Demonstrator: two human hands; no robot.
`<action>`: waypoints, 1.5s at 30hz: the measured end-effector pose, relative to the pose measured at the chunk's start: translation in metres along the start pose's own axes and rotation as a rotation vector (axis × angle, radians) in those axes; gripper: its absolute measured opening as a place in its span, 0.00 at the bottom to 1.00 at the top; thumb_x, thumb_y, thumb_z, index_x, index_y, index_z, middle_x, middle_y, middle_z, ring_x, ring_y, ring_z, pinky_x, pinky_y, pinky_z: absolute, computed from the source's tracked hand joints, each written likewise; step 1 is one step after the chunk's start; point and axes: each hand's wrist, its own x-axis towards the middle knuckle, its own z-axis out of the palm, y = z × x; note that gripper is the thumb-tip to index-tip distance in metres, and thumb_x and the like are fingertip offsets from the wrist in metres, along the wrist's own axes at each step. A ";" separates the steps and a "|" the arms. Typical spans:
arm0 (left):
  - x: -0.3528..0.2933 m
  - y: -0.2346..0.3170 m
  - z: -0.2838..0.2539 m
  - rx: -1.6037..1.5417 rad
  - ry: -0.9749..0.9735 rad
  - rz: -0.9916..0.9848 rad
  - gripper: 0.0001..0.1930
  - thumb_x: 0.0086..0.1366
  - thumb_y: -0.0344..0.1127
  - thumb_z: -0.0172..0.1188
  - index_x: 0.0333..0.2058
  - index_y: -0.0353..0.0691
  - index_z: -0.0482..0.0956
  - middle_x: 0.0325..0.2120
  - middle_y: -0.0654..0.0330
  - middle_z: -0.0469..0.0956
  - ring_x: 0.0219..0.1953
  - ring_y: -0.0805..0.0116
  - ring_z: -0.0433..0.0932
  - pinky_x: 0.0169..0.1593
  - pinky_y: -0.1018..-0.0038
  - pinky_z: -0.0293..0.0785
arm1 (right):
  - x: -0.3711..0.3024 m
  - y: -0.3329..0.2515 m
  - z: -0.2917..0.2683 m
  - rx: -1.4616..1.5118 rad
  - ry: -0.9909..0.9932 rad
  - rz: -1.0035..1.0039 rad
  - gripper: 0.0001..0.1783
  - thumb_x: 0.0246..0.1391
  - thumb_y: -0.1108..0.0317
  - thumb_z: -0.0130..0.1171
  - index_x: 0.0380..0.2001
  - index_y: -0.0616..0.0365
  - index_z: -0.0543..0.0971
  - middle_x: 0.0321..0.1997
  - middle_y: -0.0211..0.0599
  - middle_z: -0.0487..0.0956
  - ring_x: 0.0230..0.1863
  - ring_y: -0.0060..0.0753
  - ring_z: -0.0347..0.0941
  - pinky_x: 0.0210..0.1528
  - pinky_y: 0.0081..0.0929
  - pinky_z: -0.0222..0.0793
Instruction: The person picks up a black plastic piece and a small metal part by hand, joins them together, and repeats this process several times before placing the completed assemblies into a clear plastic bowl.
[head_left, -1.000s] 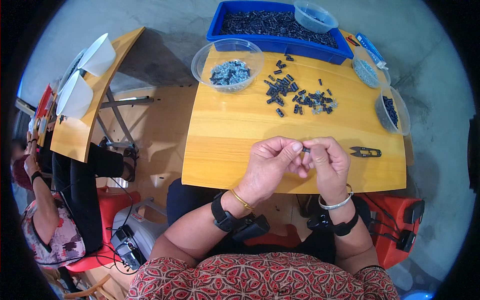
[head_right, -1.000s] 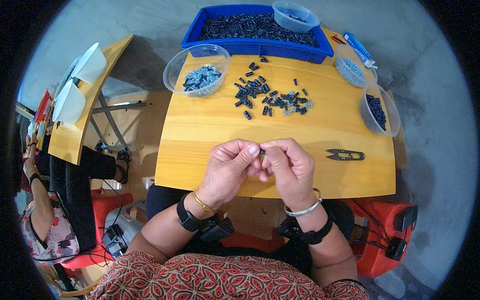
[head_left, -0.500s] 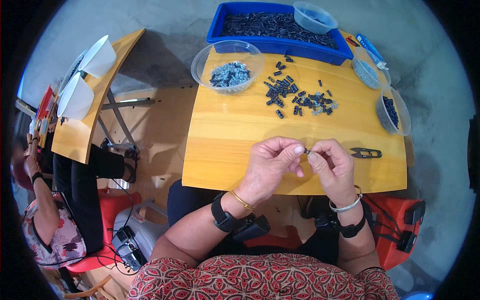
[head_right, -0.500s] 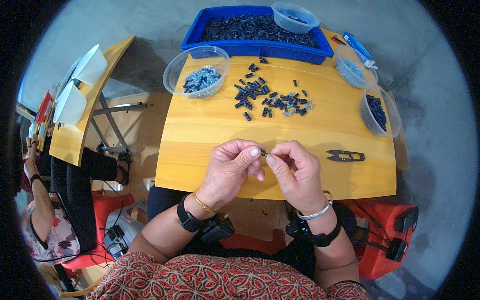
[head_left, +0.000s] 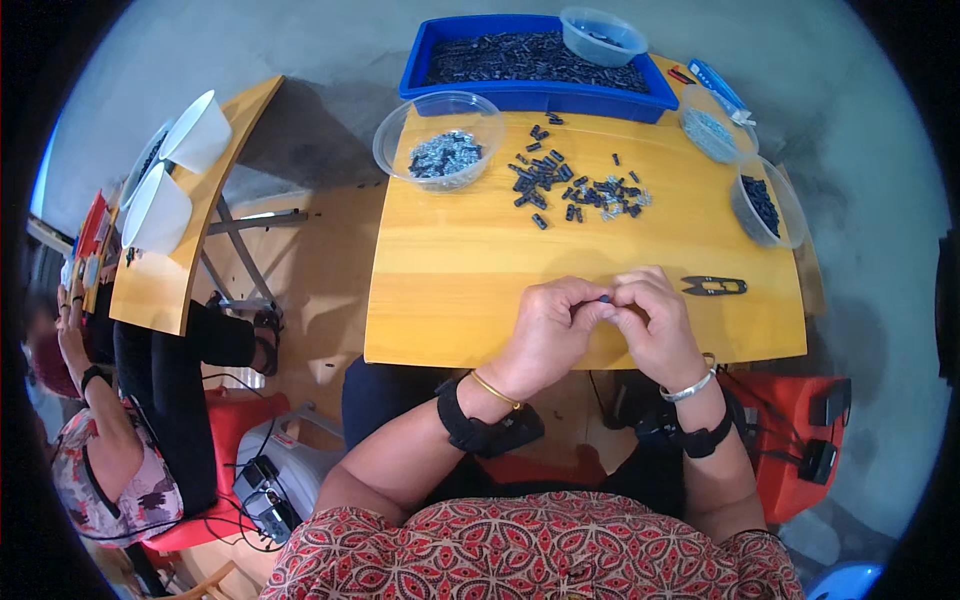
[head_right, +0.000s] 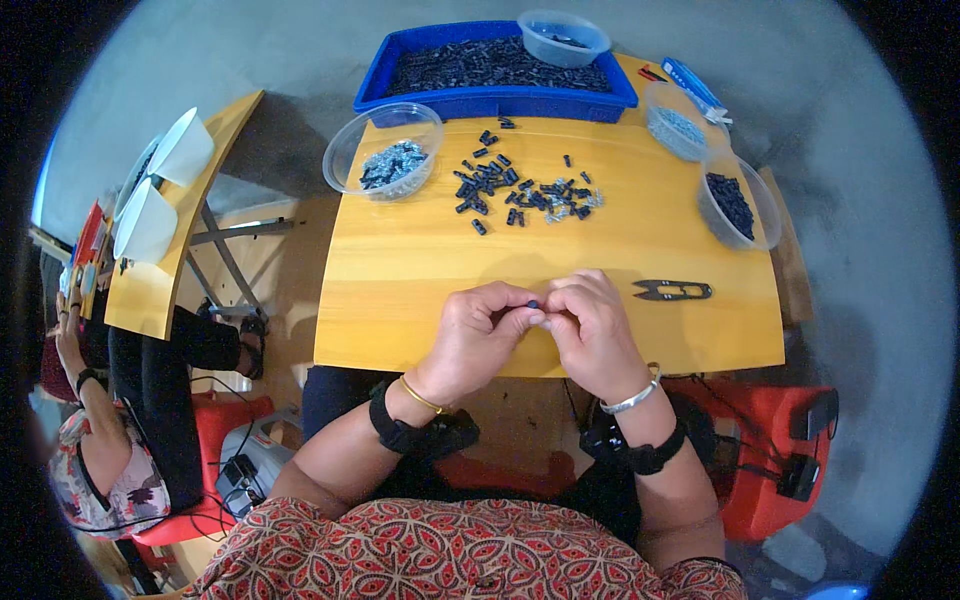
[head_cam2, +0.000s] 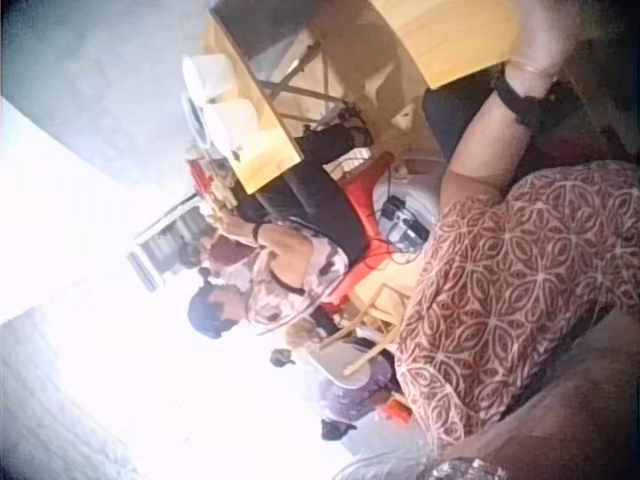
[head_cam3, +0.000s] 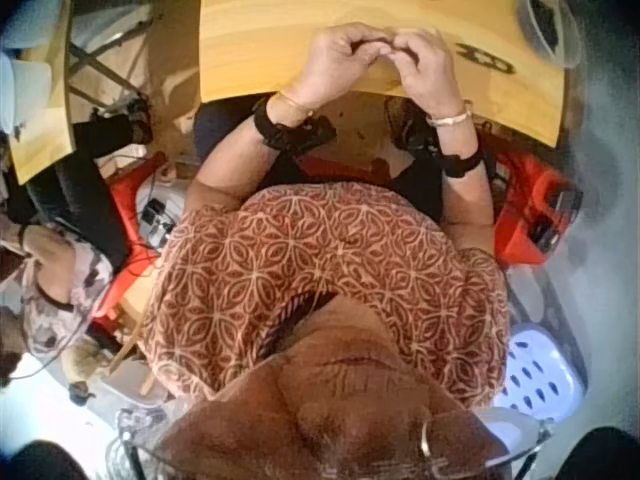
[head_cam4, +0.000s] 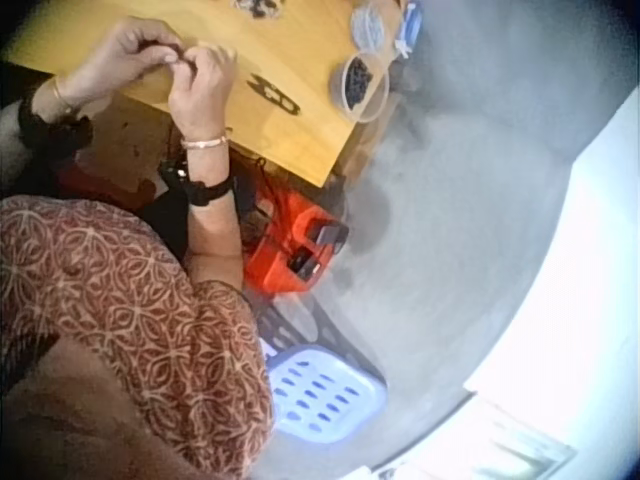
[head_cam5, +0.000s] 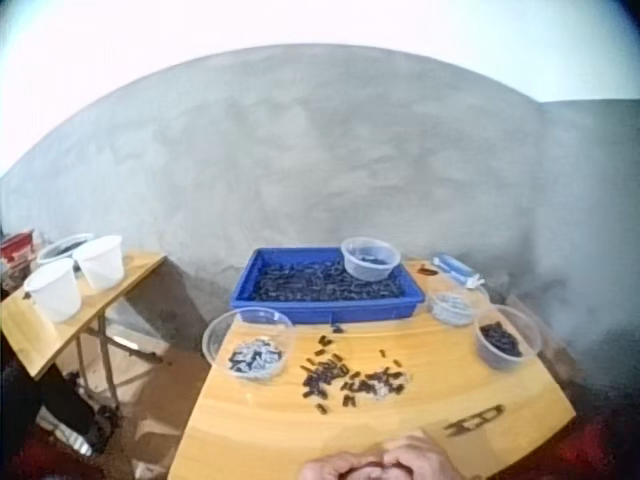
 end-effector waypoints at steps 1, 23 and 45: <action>0.001 0.000 0.001 0.128 0.003 0.107 0.05 0.52 0.26 0.57 0.29 0.32 0.76 0.22 0.59 0.76 0.23 0.75 0.73 0.27 0.80 0.69 | -0.002 0.004 0.001 -0.048 0.034 -0.036 0.05 0.36 0.78 0.54 0.20 0.61 0.69 0.27 0.38 0.72 0.34 0.42 0.65 0.39 0.34 0.59; -0.003 0.008 0.009 0.626 0.029 0.434 0.03 0.43 0.28 0.59 0.19 0.37 0.75 0.18 0.55 0.72 0.23 0.56 0.71 0.29 0.67 0.68 | 0.029 0.009 0.019 0.003 0.385 0.118 0.07 0.41 0.80 0.44 0.22 0.61 0.72 0.24 0.41 0.74 0.28 0.42 0.68 0.34 0.33 0.65; -0.007 -0.003 0.019 0.594 0.071 0.542 0.05 0.40 0.24 0.55 0.12 0.36 0.68 0.15 0.52 0.69 0.22 0.53 0.68 0.29 0.64 0.62 | 0.025 0.025 0.034 -0.255 0.459 -0.043 0.05 0.29 0.79 0.46 0.09 0.57 0.65 0.14 0.39 0.67 0.21 0.45 0.63 0.24 0.38 0.59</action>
